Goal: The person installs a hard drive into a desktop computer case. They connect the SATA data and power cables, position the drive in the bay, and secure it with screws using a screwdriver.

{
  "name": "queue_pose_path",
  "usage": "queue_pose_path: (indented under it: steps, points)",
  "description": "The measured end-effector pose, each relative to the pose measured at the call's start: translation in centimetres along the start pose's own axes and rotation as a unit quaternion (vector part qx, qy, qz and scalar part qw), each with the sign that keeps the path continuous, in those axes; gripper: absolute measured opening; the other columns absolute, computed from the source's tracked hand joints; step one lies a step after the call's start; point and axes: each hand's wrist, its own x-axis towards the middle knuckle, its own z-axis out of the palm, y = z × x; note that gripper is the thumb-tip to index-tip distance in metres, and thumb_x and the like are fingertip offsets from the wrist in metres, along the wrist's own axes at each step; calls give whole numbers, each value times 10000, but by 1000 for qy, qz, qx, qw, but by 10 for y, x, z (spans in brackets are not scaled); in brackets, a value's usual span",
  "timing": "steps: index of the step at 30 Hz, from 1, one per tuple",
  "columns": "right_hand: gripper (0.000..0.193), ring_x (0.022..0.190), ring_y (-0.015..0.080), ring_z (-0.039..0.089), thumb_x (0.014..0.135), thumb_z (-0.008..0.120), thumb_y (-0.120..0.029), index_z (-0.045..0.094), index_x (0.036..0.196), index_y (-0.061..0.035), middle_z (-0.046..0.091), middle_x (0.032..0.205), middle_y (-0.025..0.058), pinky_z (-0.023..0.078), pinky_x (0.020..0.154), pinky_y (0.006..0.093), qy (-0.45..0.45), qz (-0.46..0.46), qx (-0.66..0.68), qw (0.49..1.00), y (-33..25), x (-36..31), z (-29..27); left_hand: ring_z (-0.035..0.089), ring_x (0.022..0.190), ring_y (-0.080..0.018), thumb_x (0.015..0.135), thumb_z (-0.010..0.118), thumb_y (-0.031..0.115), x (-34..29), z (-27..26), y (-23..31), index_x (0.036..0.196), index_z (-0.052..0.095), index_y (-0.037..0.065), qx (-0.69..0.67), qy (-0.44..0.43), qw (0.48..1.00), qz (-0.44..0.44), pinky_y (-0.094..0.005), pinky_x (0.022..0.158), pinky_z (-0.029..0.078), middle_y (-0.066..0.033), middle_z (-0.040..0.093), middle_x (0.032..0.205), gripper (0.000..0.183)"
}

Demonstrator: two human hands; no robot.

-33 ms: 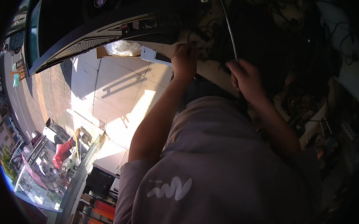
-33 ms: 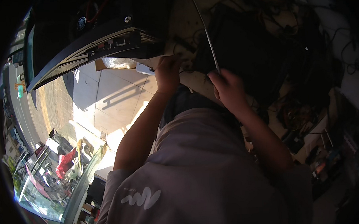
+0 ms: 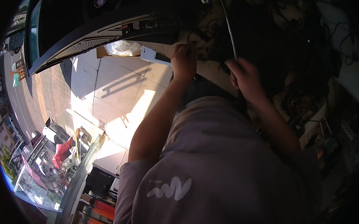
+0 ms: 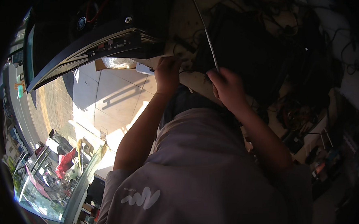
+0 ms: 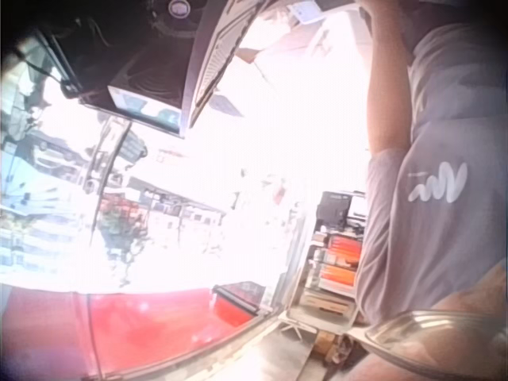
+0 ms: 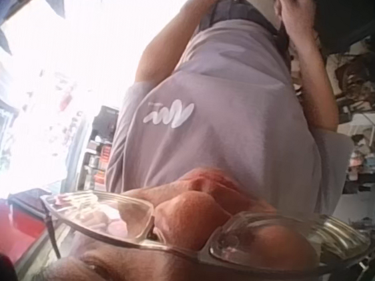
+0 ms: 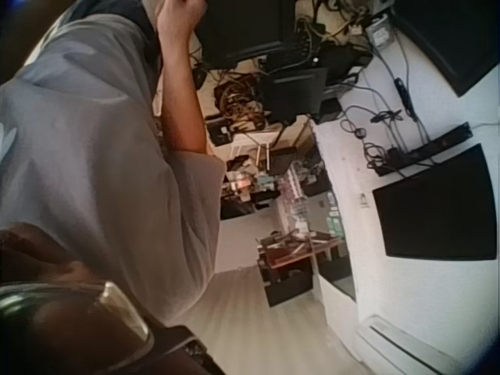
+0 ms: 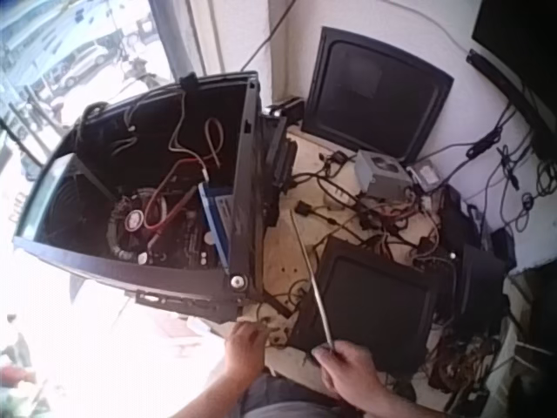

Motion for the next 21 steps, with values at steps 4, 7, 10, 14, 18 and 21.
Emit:
queue_pose_path:
  steps: [4,7,10,14,18,21]
  points:
    - [181,428,49,439,967,622,-220,627,903,-51,496,555,-32,309,401,237,-10,-2,30,1000,0,16,5,661,864,-355,848,678,85,-5,-7,7,936,702,45,-28,13,999,37,-408,733,534,-150,660,964,100]
    - [192,431,50,439,958,639,-235,628,917,-47,506,573,-28,302,397,233,-1,14,58,998,-5,23,14,658,838,-318,850,693,88,-4,-7,12,917,684,29,-29,8,999,18,-383,722,527,-134,662,938,90]
    - [218,425,51,433,956,651,-259,634,949,-42,505,578,-27,289,387,230,13,15,91,996,-7,29,19,668,831,-292,830,699,35,-5,-15,28,944,686,41,-66,15,995,68,-360,692,535,-119,664,949,115]
    - [246,419,50,424,951,662,-255,645,1062,-36,543,623,-13,269,378,220,-19,32,127,991,-1,39,13,683,863,-280,796,701,-46,-14,-26,59,962,681,45,-80,16,985,152,-333,710,554,-121,670,993,190]
    - [273,410,43,406,959,648,-222,638,1161,-39,531,604,-21,262,377,213,-112,57,213,969,-7,39,4,687,933,-277,787,682,-88,-18,-35,76,1000,666,32,-90,4,975,203,-324,759,567,-140,671,1061,245]
    - [257,403,41,392,969,626,-188,631,1183,-44,494,566,-38,261,380,213,-95,44,217,970,-14,34,5,690,949,-260,808,619,-103,-19,-38,87,1058,644,13,-141,1,973,184,-324,784,562,-141,671,1081,276]
